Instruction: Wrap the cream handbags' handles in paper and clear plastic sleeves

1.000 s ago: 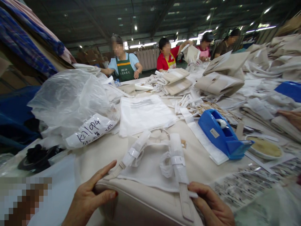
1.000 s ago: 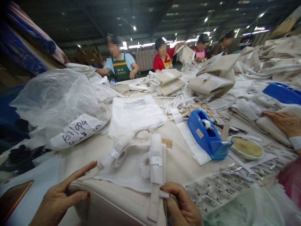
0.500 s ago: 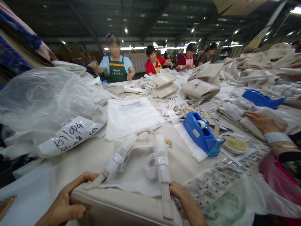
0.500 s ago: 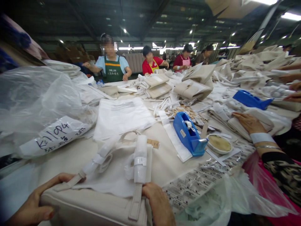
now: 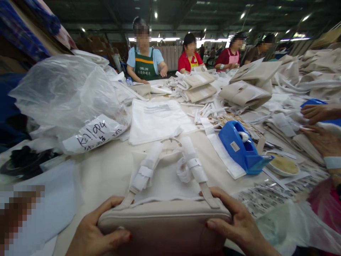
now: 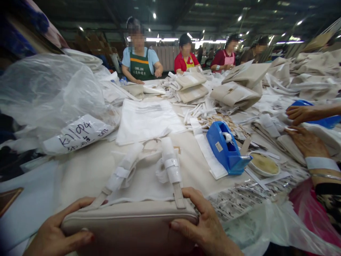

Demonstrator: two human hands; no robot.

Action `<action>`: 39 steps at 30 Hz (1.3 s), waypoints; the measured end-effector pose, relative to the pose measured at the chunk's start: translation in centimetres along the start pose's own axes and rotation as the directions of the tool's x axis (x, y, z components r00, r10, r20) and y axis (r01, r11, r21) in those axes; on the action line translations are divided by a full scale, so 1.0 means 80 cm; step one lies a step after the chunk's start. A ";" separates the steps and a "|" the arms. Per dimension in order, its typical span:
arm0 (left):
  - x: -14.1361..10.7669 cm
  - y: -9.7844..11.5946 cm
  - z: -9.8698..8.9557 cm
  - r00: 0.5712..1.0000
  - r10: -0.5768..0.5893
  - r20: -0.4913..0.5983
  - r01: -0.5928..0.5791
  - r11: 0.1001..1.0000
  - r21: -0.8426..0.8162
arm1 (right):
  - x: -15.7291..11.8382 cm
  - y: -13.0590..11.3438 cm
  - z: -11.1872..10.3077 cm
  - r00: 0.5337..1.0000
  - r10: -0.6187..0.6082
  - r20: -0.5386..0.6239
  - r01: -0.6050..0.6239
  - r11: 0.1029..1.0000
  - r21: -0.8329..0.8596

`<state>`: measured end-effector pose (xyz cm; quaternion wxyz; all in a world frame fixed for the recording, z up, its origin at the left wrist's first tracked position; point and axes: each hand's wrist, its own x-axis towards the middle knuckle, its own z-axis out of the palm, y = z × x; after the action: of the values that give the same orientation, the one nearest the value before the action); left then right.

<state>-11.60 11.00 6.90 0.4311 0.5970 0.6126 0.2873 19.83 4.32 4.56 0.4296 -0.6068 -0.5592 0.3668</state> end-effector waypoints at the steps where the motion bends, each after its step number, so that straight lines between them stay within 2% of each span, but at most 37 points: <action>1: 0.001 0.001 0.002 1.000 -0.019 -0.017 0.019 1.000 -0.015 | 0.001 -0.002 0.002 1.000 0.003 -0.024 -0.003 1.000 -0.009; 5: 0.007 0.003 0.012 0.994 -0.081 -0.069 0.074 0.993 -0.094 | 0.012 -0.015 0.005 0.993 0.120 -0.005 -0.120 0.992 -0.045; 10: 0.018 0.007 0.013 0.981 -0.172 0.088 0.188 0.953 -0.239 | 0.016 -0.028 0.002 0.968 0.249 0.033 -0.242 0.961 -0.134; 12: 0.020 0.006 0.014 0.972 -0.211 0.108 0.233 0.931 -0.282 | 0.013 -0.028 0.003 0.961 0.277 0.015 -0.272 0.950 -0.151; 16: 0.019 -0.004 0.025 0.973 -0.230 -0.007 0.218 0.932 -0.289 | 0.014 -0.019 0.015 0.956 0.287 -0.054 -0.288 0.957 -0.014; 18: 0.021 -0.010 0.029 0.969 -0.247 -0.031 0.225 0.922 -0.317 | 0.020 -0.013 0.023 0.954 0.296 -0.038 -0.292 0.953 0.085; 20: 0.026 -0.011 0.028 0.956 -0.285 0.069 0.289 0.873 -0.392 | 0.028 -0.010 0.028 0.947 0.322 0.023 -0.321 0.936 0.145; 22: 0.034 -0.008 0.021 0.929 -0.271 0.252 0.357 0.837 -0.415 | 0.036 -0.010 0.029 0.932 0.354 0.082 -0.363 0.914 0.179; 23: 0.039 -0.005 0.015 0.912 -0.240 0.333 0.364 0.848 -0.385 | 0.039 -0.011 0.028 0.924 0.366 0.110 -0.381 0.904 0.194; 25: 0.048 0.003 0.002 0.881 -0.169 0.443 0.309 0.913 -0.267 | 0.043 -0.013 0.025 0.912 0.379 0.157 -0.407 0.887 0.218; 28: 0.062 0.019 -0.014 0.847 -0.133 0.514 0.201 0.977 -0.078 | 0.046 -0.014 0.021 0.898 0.395 0.193 -0.433 0.870 0.237; 31: 0.072 0.031 -0.022 0.850 -0.121 0.513 0.088 0.992 0.088 | 0.047 -0.013 0.020 0.892 0.403 0.204 -0.445 0.862 0.244; 33: 0.075 0.034 -0.020 0.850 -0.100 0.516 0.035 0.990 0.135 | 0.047 -0.012 0.019 0.892 0.397 0.214 -0.441 0.868 0.228; 34: 0.075 0.033 -0.016 0.849 -0.096 0.520 0.055 0.994 0.094 | 0.048 -0.011 0.020 0.893 0.392 0.220 -0.436 0.875 0.212; 36: 0.075 0.026 -0.003 0.867 -0.115 0.485 0.182 0.979 -0.092 | 0.050 -0.006 0.021 0.896 0.382 0.227 -0.424 0.889 0.176; 39: 0.075 0.005 0.022 0.920 -0.236 0.313 0.344 0.867 -0.359 | 0.058 0.007 0.027 0.902 0.384 0.196 -0.407 0.908 0.098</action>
<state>-9.38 16.64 5.30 0.6606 0.4265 0.5607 0.2595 18.56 9.17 3.39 0.3366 -0.6428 -0.4327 0.5350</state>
